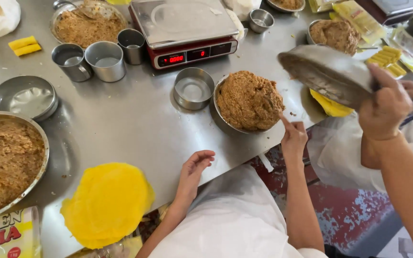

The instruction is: Assembling lumpia by placing meat filling on wrappers and rolling them on a stainless steel table.

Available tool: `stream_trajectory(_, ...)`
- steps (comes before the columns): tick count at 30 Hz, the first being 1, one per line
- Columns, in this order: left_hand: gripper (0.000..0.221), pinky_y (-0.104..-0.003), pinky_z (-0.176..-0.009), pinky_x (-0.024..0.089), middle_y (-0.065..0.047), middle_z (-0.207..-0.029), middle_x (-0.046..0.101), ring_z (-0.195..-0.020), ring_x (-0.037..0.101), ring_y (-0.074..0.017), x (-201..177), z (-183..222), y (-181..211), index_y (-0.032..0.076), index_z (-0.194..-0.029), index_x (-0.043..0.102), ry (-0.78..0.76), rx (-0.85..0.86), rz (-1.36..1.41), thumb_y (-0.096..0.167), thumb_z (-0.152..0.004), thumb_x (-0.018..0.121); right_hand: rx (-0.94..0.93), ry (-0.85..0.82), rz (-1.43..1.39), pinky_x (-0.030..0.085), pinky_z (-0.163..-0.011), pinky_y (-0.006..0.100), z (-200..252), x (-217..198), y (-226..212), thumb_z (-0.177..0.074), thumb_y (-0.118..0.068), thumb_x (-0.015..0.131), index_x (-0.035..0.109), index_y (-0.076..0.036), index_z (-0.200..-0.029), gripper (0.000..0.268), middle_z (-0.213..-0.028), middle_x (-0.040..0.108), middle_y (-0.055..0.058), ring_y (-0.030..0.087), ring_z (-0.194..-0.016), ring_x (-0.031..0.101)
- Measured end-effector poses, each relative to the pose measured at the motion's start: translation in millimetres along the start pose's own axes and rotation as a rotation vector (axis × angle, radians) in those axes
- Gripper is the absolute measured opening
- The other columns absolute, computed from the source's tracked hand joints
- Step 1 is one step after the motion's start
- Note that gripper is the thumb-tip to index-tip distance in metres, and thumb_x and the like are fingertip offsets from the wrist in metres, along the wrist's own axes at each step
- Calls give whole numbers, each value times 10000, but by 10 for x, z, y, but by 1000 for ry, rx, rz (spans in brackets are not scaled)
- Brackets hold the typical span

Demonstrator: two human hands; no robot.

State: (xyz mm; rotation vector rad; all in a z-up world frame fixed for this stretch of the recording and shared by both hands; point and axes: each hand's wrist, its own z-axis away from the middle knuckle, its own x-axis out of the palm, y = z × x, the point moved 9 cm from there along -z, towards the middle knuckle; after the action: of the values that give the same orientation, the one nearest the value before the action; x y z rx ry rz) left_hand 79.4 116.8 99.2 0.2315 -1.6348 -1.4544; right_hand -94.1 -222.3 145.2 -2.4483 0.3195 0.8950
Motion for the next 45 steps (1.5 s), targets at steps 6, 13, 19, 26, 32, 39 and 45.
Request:
stream_trajectory(6, 242, -338, -995, 536, -114, -1125, 722, -1078, 647, -195, -12, 20, 68, 28, -1228, 731, 19, -15, 14, 90, -1017, 630, 165, 112, 163, 567, -897, 398, 286, -359, 453, -937, 114, 578, 796, -193, -1383, 583, -889, 589, 82, 273, -861, 681)
stream_trajectory(13, 245, -368, -1011, 535, -149, -1130, 715, -1075, 663, -231, -113, 53, 94, 37, -1237, 728, 37, -20, -2, 44, -1036, 589, 879, 41, -340, 549, -457, 298, 831, 331, 989, -1019, 10, 510, 698, -197, -1399, 473, -790, 676, 16, 140, -623, 614)
stream_trajectory(19, 243, -385, -1028, 534, -166, -1126, 716, -1075, 680, -250, -201, 45, 113, 44, -1237, 732, 58, -12, 22, 26, -1046, 582, 955, 112, -598, 480, -437, 214, 757, 387, 434, -1053, -11, 498, 647, -147, -1443, 439, -799, 658, 36, 92, -611, 533)
stream_trajectory(26, 242, -371, -1015, 531, -151, -1131, 713, -1089, 662, -236, -279, -12, 82, 31, -1237, 730, 93, 15, 30, 53, -1034, 599, 81, -28, 122, 581, -714, 461, -27, 172, -275, -969, 98, 590, 764, -185, -1408, 551, -897, 604, 111, 343, -799, 678)
stream_trajectory(32, 247, -400, -1042, 522, -176, -1151, 706, -1110, 667, -275, -244, -36, 61, 37, -1249, 724, 126, -39, 0, 41, -1040, 592, -68, -83, 178, 585, -755, 456, -460, 100, -617, -997, 34, 609, 801, -229, -1363, 490, -936, 577, 95, 374, -830, 684)
stream_trajectory(39, 253, -348, -988, 539, -143, -1152, 721, -1069, 663, -220, -359, -230, -147, 15, -1253, 716, 177, 8, 31, 60, -1021, 624, -43, -113, 82, 584, -755, 405, -813, -140, -398, -1011, -5, 677, 848, -276, -1266, 410, -837, 585, 86, 328, -773, 683)
stream_trajectory(45, 311, -350, -986, 550, -161, -1198, 719, -1081, 685, -238, -136, -551, -460, -7, -1312, 673, 175, -25, 61, 51, -1012, 619, 156, -132, 182, 590, -737, 470, -791, -166, 541, -1031, -8, 630, 823, -163, -1345, 399, -856, 623, 162, 385, -787, 692)
